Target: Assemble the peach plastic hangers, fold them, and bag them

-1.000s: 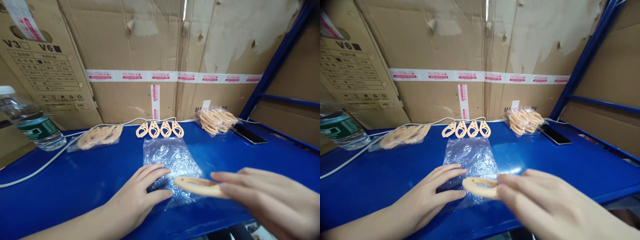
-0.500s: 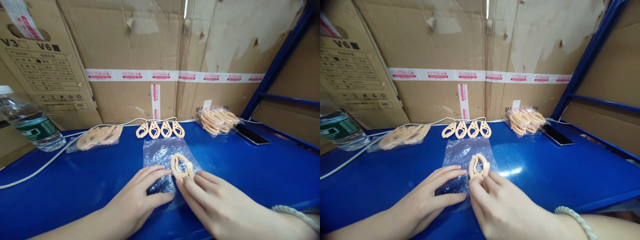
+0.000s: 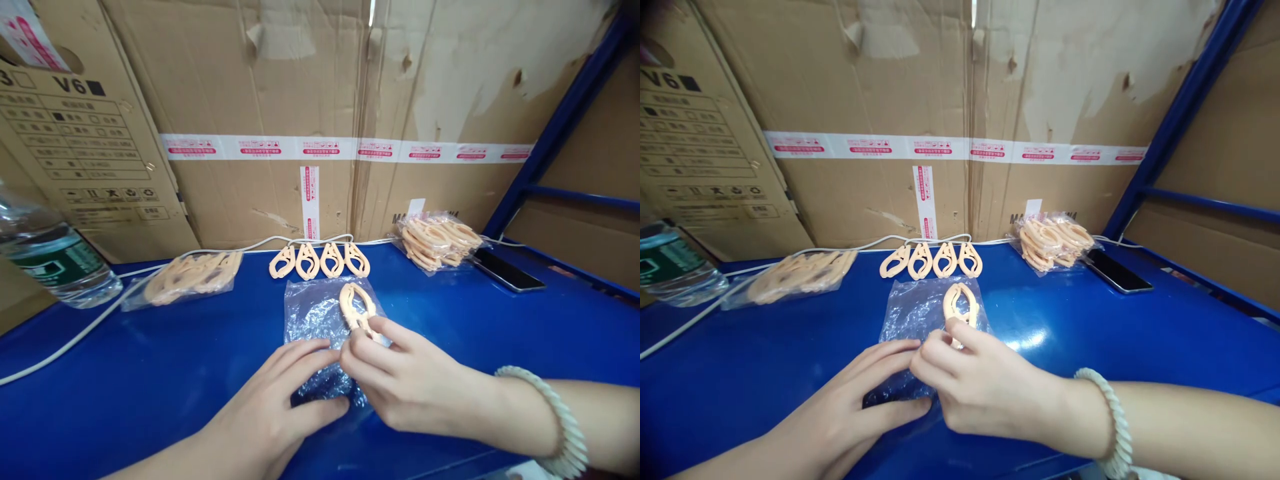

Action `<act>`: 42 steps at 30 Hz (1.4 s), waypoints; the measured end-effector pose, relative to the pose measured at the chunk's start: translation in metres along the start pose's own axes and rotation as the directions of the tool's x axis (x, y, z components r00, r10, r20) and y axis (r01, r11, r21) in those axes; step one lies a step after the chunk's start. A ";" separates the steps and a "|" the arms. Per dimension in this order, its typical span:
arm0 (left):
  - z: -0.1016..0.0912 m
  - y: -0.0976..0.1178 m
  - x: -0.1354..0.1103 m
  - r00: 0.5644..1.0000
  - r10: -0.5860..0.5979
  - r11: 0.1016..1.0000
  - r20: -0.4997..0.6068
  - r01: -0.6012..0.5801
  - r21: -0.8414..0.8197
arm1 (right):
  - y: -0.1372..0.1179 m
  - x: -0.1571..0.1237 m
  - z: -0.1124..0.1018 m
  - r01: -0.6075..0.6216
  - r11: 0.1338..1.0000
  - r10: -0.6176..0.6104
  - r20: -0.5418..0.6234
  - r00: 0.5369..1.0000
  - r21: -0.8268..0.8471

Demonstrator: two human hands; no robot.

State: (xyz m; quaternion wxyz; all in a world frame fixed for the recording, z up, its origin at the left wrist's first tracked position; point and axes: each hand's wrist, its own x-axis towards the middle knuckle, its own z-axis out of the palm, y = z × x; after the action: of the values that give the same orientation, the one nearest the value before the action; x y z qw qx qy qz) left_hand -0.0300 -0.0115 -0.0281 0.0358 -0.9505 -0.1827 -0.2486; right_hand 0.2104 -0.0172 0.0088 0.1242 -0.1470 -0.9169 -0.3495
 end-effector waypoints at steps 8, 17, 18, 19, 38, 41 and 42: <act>0.008 -0.003 -0.006 0.999 0.013 1.000 -0.034 -0.013 0.002 | 0.028 0.000 -0.018 -0.093 0.951 0.078 0.060 0.995 0.294; -0.009 0.004 0.001 0.998 -0.009 1.000 -0.066 0.009 -0.006 | 0.153 -0.015 0.084 -0.477 0.868 0.368 0.471 0.802 0.134; -0.008 0.003 0.000 0.996 0.006 1.000 -0.084 -0.006 0.006 | 0.160 -0.018 0.097 -0.477 0.869 0.358 0.495 0.791 0.134; -0.006 0.002 0.000 0.994 0.026 1.000 -0.105 -0.024 0.019 | 0.166 -0.020 0.107 -0.482 0.867 0.356 0.513 0.781 0.131; -0.016 0.012 0.003 0.998 -0.024 0.999 -0.063 0.021 -0.049 | 0.135 -0.090 0.002 -0.601 0.781 0.534 0.320 0.783 0.169; -0.016 0.013 0.000 0.999 -0.019 1.000 -0.047 0.018 -0.017 | 0.115 -0.078 -0.030 -0.551 0.824 0.545 0.080 0.834 0.131; -0.016 0.013 0.000 0.999 -0.008 1.000 -0.042 0.008 -0.004 | 0.106 -0.073 -0.041 -0.529 0.840 0.534 -0.010 0.845 0.118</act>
State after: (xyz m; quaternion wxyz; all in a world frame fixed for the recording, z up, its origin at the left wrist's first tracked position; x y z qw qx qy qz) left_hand -0.0327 -0.0264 -0.0142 0.0370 -0.9444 -0.1855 -0.2691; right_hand 0.3209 0.0177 0.0783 0.2438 -0.3807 -0.8553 -0.2530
